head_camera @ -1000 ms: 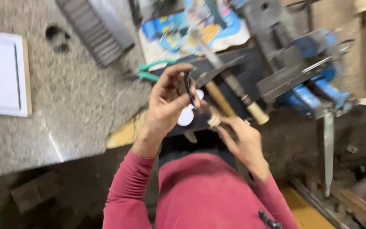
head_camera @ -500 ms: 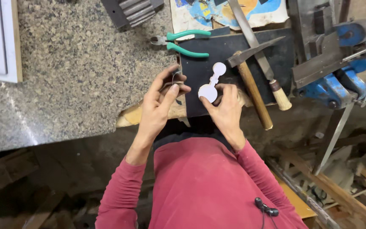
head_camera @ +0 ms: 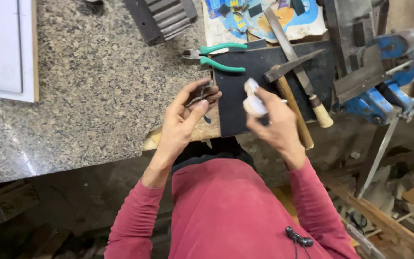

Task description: The person uses a hammer to strike a small metal strip on a workbench, then moves to a bench grinder to smooth the edges. They repeatedly alternate between hammering and grinding, frequently inspecting the metal strip against a white plastic template to check the fit and shape.

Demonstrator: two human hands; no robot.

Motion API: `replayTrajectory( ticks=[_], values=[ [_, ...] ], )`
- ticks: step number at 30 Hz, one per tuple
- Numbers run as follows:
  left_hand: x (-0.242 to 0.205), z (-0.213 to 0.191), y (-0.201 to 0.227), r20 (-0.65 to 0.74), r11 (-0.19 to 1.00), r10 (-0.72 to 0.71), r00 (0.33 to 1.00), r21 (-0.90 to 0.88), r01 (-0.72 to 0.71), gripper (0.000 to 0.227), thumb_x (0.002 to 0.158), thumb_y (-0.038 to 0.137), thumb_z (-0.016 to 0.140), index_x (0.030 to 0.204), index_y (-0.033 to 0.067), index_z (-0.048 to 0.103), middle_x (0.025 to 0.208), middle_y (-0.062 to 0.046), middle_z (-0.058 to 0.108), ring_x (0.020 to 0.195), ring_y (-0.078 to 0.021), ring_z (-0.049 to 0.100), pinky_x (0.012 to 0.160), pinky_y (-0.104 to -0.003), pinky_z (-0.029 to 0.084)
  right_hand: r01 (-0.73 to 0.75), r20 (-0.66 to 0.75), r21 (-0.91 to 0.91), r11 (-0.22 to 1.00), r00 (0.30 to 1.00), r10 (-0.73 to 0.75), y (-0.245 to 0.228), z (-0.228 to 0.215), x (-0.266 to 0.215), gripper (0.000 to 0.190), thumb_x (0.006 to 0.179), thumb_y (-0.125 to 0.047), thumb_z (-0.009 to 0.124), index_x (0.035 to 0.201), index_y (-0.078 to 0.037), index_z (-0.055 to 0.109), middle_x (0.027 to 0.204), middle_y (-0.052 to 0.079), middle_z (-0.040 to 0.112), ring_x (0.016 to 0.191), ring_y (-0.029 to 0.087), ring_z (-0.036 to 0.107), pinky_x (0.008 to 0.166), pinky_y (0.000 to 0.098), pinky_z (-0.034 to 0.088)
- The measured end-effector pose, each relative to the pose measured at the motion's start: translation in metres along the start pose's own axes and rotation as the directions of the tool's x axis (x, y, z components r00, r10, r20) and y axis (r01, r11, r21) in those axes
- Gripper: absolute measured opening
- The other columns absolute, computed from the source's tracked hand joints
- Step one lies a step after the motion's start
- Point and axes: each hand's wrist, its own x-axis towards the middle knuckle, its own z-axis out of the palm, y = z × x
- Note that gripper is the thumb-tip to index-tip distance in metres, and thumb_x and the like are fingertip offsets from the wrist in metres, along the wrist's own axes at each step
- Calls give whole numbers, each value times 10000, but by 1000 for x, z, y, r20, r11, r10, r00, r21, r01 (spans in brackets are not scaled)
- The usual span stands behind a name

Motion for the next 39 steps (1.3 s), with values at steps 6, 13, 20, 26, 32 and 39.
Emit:
replayTrajectory(
  ticks=[6, 13, 20, 26, 32, 39],
  values=[
    [-1, 5, 0, 8, 997, -33, 999, -64, 34, 426, 1082, -10, 532, 1500, -21, 449, 1457, -188, 587, 1362, -278, 603, 1184, -418, 503, -284, -42, 264, 921, 951, 306, 5, 30, 16, 395, 907, -147, 798, 1235, 11, 645, 1036, 120, 754, 885, 143, 717, 791, 279, 570],
    [-5, 16, 10, -1, 999, -8, 1000, -39, 8, 431, 1081, -8, 536, 1501, -27, 439, 1512, -183, 543, 1413, -278, 567, 1212, -428, 487, -508, 337, 843, 178, 755, 562, -9, 32, 12, 347, 1000, -113, 671, 1312, 11, 583, 1136, 129, 735, 1024, 193, 731, 875, 328, 605],
    [-13, 55, 28, 38, 999, -36, 999, -31, 37, 445, 1084, -22, 587, 1512, -41, 468, 1536, -173, 548, 1441, -235, 550, 1231, -382, 466, -274, 182, 944, 183, 898, 402, -63, -38, 33, 555, 983, 16, 713, 1452, -8, 417, 1337, 104, 601, 1189, 222, 681, 1005, 401, 603],
    [-15, 76, 41, 2, 991, -24, 1000, 128, 24, 448, 1061, 2, 651, 1491, -35, 531, 1458, -131, 596, 1319, -164, 609, 1123, -302, 519, -217, 72, 939, 267, 882, 466, -77, -43, 35, 470, 1034, 25, 729, 1416, 17, 455, 1288, 122, 644, 1111, 179, 681, 925, 320, 584],
    [-13, 80, 33, -11, 999, -34, 999, 34, 34, 396, 1084, 38, 631, 1467, -7, 542, 1412, -77, 637, 1288, -114, 624, 1103, -257, 521, -267, 125, 935, 232, 863, 489, -69, -44, 34, 460, 1015, 3, 730, 1395, -9, 470, 1268, 149, 678, 1079, 197, 705, 882, 311, 612],
    [-12, 82, 41, -36, 969, -63, 997, 236, 70, 361, 1044, 45, 683, 1397, 1, 622, 1241, -81, 719, 1124, -98, 695, 943, -232, 568, -240, 83, 935, 262, 865, 495, -68, -54, 30, 436, 1013, 32, 749, 1358, 7, 482, 1228, 151, 680, 1086, 199, 716, 902, 343, 638]
  ],
)
